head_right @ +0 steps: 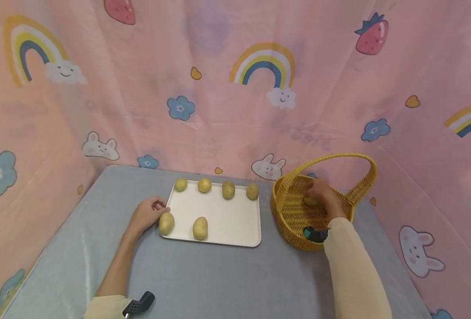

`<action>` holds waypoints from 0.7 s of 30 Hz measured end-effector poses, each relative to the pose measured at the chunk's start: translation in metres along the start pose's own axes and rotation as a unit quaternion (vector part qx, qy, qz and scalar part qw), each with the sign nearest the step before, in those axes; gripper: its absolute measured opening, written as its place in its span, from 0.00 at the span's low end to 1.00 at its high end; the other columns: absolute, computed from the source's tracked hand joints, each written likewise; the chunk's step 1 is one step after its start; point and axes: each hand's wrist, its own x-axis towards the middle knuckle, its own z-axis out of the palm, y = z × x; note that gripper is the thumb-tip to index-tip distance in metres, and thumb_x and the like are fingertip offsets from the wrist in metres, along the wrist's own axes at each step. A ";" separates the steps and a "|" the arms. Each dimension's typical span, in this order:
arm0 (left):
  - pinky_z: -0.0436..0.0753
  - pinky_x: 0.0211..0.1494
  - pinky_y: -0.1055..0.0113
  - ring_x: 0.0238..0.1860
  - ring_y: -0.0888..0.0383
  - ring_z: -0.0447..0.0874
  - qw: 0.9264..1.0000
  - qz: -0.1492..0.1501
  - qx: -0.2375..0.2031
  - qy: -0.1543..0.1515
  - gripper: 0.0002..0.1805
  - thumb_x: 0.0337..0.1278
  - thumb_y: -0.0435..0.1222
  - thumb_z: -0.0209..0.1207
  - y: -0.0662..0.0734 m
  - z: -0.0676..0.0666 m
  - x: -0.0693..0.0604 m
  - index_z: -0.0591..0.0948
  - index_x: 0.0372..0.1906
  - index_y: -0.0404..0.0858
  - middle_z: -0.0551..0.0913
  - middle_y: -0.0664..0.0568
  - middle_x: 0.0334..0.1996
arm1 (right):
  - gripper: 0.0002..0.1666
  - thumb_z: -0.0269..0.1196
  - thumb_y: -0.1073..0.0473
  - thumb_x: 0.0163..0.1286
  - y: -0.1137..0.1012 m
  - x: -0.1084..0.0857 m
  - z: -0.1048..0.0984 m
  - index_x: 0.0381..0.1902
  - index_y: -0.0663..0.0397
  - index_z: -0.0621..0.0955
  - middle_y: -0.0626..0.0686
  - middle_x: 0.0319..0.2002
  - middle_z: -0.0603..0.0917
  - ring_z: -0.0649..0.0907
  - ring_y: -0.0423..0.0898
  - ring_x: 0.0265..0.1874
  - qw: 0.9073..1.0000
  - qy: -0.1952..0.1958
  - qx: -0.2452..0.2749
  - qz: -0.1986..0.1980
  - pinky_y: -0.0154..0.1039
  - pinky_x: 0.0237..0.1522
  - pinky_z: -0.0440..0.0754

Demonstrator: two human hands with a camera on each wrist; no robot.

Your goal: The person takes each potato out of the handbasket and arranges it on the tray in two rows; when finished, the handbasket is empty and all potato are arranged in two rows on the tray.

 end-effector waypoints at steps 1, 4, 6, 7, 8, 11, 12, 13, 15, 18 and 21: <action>0.75 0.33 0.68 0.25 0.61 0.76 1.000 -0.001 -0.001 0.000 0.10 0.61 0.38 0.67 0.000 0.001 0.000 0.85 0.41 0.35 0.84 0.49 0.29 | 0.27 0.52 0.63 0.77 0.001 0.001 0.002 0.66 0.81 0.69 0.81 0.64 0.69 0.74 0.75 0.62 1.000 -0.001 0.022 0.013 0.63 0.63 0.79; 0.74 0.34 0.68 0.25 0.61 0.75 1.000 0.000 -0.002 -0.002 0.10 0.61 0.38 0.67 -0.001 0.002 0.000 0.84 0.41 0.35 0.83 0.49 0.29 | 0.15 0.55 0.65 0.74 0.004 0.001 0.006 0.50 0.76 0.72 0.70 0.45 0.75 0.78 0.62 0.44 0.997 -0.001 0.071 0.038 0.53 0.48 0.81; 0.75 0.33 0.68 0.24 0.61 0.75 1.000 0.001 -0.003 -0.001 0.10 0.61 0.38 0.67 -0.001 0.002 0.001 0.84 0.41 0.35 0.83 0.48 0.28 | 0.11 0.57 0.64 0.72 0.005 -0.001 0.008 0.43 0.70 0.72 0.61 0.38 0.75 0.77 0.54 0.37 0.997 0.001 0.073 0.041 0.49 0.42 0.81; 0.75 0.33 0.68 0.24 0.61 0.75 1.000 0.001 -0.004 -0.001 0.10 0.61 0.38 0.67 -0.001 0.001 0.001 0.84 0.41 0.35 0.83 0.48 0.28 | 0.11 0.57 0.63 0.72 0.005 -0.002 0.008 0.43 0.69 0.72 0.60 0.37 0.75 0.78 0.53 0.36 0.997 -0.001 0.071 0.041 0.48 0.41 0.82; 0.75 0.32 0.68 0.24 0.61 0.76 1.000 0.002 -0.004 0.000 0.10 0.61 0.38 0.67 -0.001 0.001 0.001 0.84 0.41 0.34 0.83 0.48 0.28 | 0.13 0.56 0.62 0.73 0.005 -0.003 0.008 0.46 0.71 0.72 0.62 0.40 0.76 0.80 0.53 0.38 0.997 -0.001 0.066 0.036 0.50 0.42 0.84; 0.76 0.31 0.68 0.22 0.61 0.76 1.000 0.004 -0.003 0.000 0.11 0.61 0.38 0.68 0.000 0.000 0.000 0.84 0.41 0.34 0.84 0.47 0.28 | 0.19 0.55 0.61 0.76 0.006 -0.004 0.009 0.54 0.74 0.72 0.68 0.49 0.77 0.82 0.57 0.45 0.997 0.004 0.070 0.033 0.53 0.46 0.87; 0.75 0.31 0.68 0.22 0.61 0.76 1.000 0.004 -0.003 0.000 0.11 0.61 0.38 0.68 0.000 0.000 0.000 0.84 0.41 0.34 0.84 0.47 0.28 | 0.20 0.55 0.61 0.77 0.006 -0.003 0.009 0.55 0.75 0.72 0.69 0.50 0.77 0.82 0.57 0.46 0.997 0.004 0.071 0.032 0.53 0.46 0.87; 0.75 0.31 0.68 0.22 0.61 0.76 1.000 0.004 -0.003 0.000 0.11 0.61 0.38 0.68 0.000 -0.001 0.000 0.84 0.41 0.34 0.84 0.47 0.28 | 0.20 0.54 0.61 0.77 0.006 -0.003 0.010 0.56 0.75 0.72 0.70 0.51 0.77 0.82 0.57 0.46 0.997 0.005 0.073 0.032 0.53 0.46 0.88; 0.75 0.32 0.68 0.22 0.61 0.76 1.000 0.005 -0.001 0.000 0.11 0.61 0.38 0.68 0.000 -0.001 0.000 0.84 0.41 0.34 0.84 0.47 0.28 | 0.20 0.53 0.61 0.77 0.006 -0.002 0.010 0.57 0.75 0.71 0.69 0.51 0.76 0.81 0.56 0.46 0.997 0.004 0.075 0.032 0.52 0.45 0.87; 0.76 0.33 0.68 0.23 0.61 0.76 1.000 0.005 -0.001 0.000 0.11 0.61 0.38 0.68 0.000 0.000 0.001 0.85 0.42 0.34 0.84 0.47 0.28 | 0.21 0.49 0.61 0.77 0.004 -0.005 0.011 0.57 0.74 0.71 0.68 0.51 0.76 0.80 0.55 0.44 0.996 0.003 0.080 0.032 0.51 0.44 0.86; 0.76 0.33 0.68 0.24 0.61 0.77 1.000 0.004 -0.001 -0.001 0.11 0.61 0.38 0.68 0.000 0.000 0.001 0.85 0.42 0.34 0.84 0.47 0.29 | 0.21 0.47 0.60 0.75 0.001 -0.009 0.012 0.56 0.73 0.71 0.68 0.52 0.75 0.78 0.55 0.43 0.996 0.005 0.080 0.030 0.51 0.43 0.85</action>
